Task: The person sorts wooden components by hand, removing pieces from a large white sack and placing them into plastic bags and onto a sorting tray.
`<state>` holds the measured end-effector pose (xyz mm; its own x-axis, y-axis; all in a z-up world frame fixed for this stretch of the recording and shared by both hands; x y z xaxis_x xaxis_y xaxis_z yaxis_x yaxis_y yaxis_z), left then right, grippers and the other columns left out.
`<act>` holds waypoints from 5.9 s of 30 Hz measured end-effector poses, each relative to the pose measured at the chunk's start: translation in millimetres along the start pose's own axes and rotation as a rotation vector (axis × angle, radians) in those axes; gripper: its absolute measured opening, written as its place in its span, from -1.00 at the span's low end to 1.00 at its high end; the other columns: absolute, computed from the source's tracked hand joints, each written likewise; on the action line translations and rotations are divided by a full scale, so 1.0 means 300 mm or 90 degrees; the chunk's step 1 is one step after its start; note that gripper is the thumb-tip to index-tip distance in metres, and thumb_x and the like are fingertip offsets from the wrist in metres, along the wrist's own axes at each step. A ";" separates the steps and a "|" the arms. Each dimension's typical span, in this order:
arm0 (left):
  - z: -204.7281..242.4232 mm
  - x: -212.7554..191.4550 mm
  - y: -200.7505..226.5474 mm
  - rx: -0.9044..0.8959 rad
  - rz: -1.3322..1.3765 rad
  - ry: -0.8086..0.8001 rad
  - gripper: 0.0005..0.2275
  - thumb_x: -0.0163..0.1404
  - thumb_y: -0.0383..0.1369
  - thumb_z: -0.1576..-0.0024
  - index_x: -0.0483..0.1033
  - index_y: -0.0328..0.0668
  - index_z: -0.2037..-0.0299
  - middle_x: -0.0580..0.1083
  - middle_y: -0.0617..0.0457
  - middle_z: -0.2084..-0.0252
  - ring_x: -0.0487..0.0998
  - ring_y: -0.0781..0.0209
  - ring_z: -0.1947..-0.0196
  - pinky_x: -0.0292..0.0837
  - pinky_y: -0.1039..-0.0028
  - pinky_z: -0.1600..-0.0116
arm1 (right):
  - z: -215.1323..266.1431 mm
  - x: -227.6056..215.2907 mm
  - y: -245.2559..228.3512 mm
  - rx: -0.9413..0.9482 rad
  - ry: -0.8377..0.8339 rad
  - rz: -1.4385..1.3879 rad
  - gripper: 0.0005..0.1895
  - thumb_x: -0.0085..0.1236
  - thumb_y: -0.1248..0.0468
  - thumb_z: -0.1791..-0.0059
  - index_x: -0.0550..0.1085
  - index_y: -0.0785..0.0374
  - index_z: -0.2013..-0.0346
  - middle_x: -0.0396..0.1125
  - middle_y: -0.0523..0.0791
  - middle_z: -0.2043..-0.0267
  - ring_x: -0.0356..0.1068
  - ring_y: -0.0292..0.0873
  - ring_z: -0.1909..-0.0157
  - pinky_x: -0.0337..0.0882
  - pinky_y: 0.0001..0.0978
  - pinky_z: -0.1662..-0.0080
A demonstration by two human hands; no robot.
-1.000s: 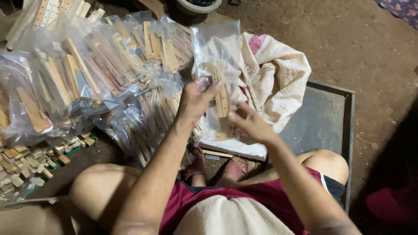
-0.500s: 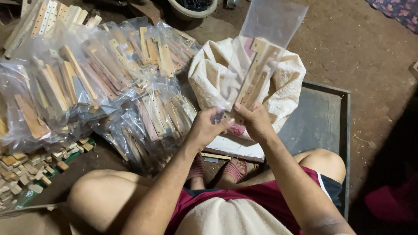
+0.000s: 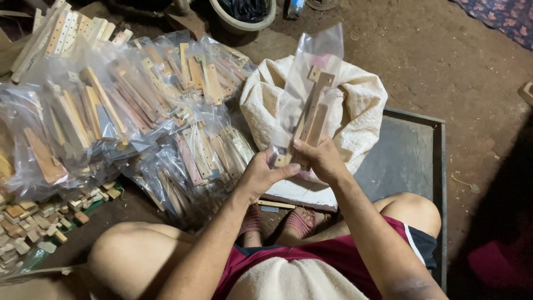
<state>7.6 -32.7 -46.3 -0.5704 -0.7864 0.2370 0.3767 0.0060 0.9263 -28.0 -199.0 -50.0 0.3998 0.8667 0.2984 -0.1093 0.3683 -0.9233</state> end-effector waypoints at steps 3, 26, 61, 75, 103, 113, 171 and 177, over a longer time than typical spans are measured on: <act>0.002 -0.011 0.026 0.011 -0.057 0.029 -0.58 0.45 -0.32 0.17 0.55 -0.27 0.17 0.55 0.09 0.38 0.52 0.32 0.33 0.47 0.53 0.20 | -0.005 0.021 0.005 -0.003 -0.017 0.051 -0.76 0.44 0.25 0.10 0.53 0.29 0.50 0.34 -0.06 0.71 0.35 -0.24 0.73 0.31 -0.48 0.66; -0.088 -0.069 0.123 0.059 0.229 0.130 -0.72 0.39 -0.46 0.06 0.56 -0.36 0.24 0.51 0.01 0.37 0.49 0.32 0.37 0.50 0.56 0.30 | 0.047 0.129 0.011 0.030 -0.033 0.095 -0.79 0.46 0.33 0.13 0.53 0.35 0.43 0.41 -0.07 0.61 0.41 -0.26 0.61 0.42 -0.44 0.49; -0.066 -0.208 0.262 0.263 0.272 0.326 -0.68 0.28 -0.41 -0.06 0.43 -0.27 0.06 0.52 0.02 0.27 0.54 0.25 0.22 0.47 0.39 -0.02 | 0.184 0.261 0.018 0.139 -0.275 0.122 -0.84 0.38 0.32 0.08 0.57 0.33 0.28 0.49 -0.06 0.50 0.50 -0.25 0.44 0.58 -0.37 0.26; 0.015 -0.276 0.153 0.026 0.117 0.374 -0.44 0.24 0.10 0.01 0.55 -0.28 0.06 0.48 -0.03 0.23 0.49 0.21 0.21 0.46 0.42 0.11 | 0.018 0.279 0.216 0.162 -0.298 0.128 -0.73 0.45 0.42 0.18 0.59 0.49 0.25 0.48 0.10 0.50 0.53 -0.01 0.51 0.61 -0.12 0.34; 0.322 -1.346 0.574 0.055 -0.430 0.771 -0.58 0.18 -0.24 -0.03 0.37 -0.21 -0.04 0.52 -0.22 -0.01 0.54 -0.18 -0.11 0.51 0.03 0.02 | -0.080 1.308 0.153 -0.314 -0.461 0.585 -0.31 -0.03 -0.12 -0.08 0.24 0.17 -0.41 0.57 -0.08 0.36 0.58 0.09 0.14 0.50 0.01 0.04; 0.260 -1.313 0.475 0.240 -0.023 0.618 -0.50 0.27 -0.31 -0.06 0.41 -0.45 -0.14 0.45 -0.13 0.05 0.53 0.02 0.06 0.57 0.15 0.33 | -0.060 1.447 0.050 -0.093 -0.403 0.423 -0.59 0.16 -0.10 0.01 0.48 0.20 0.30 0.44 -0.11 0.60 0.56 -0.12 0.49 0.53 -0.23 0.25; 0.065 -1.103 0.419 0.065 -0.107 0.615 -0.45 -0.07 -0.46 -0.19 0.07 -0.43 -0.40 0.42 -0.61 -0.03 0.68 -0.25 0.31 0.75 0.32 0.29 | -0.358 1.214 0.200 -0.098 -0.219 0.414 -0.66 0.10 0.18 -0.10 0.53 0.34 -0.07 0.49 0.16 0.40 0.53 -0.07 0.52 0.61 -0.28 0.50; 0.007 -1.096 0.395 -0.022 -0.677 0.719 -0.47 0.30 -0.33 -0.01 0.44 -0.27 -0.19 0.48 -0.21 -0.03 0.50 -0.16 -0.14 0.60 0.00 -0.04 | -0.432 1.094 0.200 -0.141 -0.248 0.510 -0.69 0.11 0.21 -0.05 0.57 0.21 -0.05 0.51 0.11 0.36 0.54 -0.10 0.50 0.63 -0.37 0.48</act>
<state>238.1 227.8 -13.8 0.2447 -0.4595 -0.8538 0.1944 -0.8394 0.5075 214.6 63.9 -38.8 -0.0592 0.9022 -0.4273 -0.0285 -0.4294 -0.9027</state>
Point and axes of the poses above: each hand's wrist, its own z-axis away from the middle knuckle, its own x-axis out of the palm, y = z × x, the point moved 5 cm from there along -z, towards the middle knuckle
